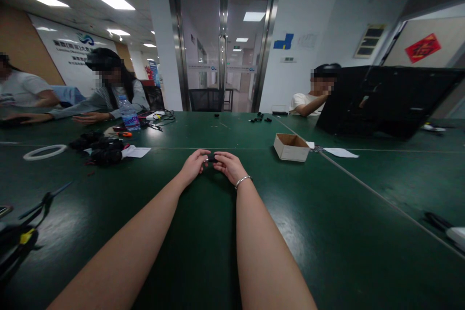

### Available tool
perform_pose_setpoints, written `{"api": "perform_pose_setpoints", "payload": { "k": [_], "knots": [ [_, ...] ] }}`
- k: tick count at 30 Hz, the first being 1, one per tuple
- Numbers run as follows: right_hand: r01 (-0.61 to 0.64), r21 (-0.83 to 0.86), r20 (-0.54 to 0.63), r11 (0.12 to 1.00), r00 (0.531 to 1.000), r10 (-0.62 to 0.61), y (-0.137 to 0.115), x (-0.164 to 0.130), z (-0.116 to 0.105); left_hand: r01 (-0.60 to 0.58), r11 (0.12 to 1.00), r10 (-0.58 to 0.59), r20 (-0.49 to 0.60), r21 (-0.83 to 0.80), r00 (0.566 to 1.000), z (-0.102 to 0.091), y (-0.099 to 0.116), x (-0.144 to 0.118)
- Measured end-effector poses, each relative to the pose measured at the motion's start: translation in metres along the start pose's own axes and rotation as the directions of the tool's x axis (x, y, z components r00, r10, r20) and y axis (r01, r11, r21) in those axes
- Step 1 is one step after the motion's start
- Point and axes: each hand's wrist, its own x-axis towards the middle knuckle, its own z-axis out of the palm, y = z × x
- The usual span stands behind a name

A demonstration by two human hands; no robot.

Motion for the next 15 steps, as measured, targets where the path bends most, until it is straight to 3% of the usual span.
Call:
{"api": "perform_pose_setpoints", "payload": {
  "k": [15],
  "knots": [
    [0.005, 0.011, 0.011, 1.0, 1.0, -0.006, 0.002, 0.0027, -0.0028, -0.012, 1.0, 0.012, 0.023, 0.008, 1.0, 0.0009, 0.0018, -0.0015]
  ]
}}
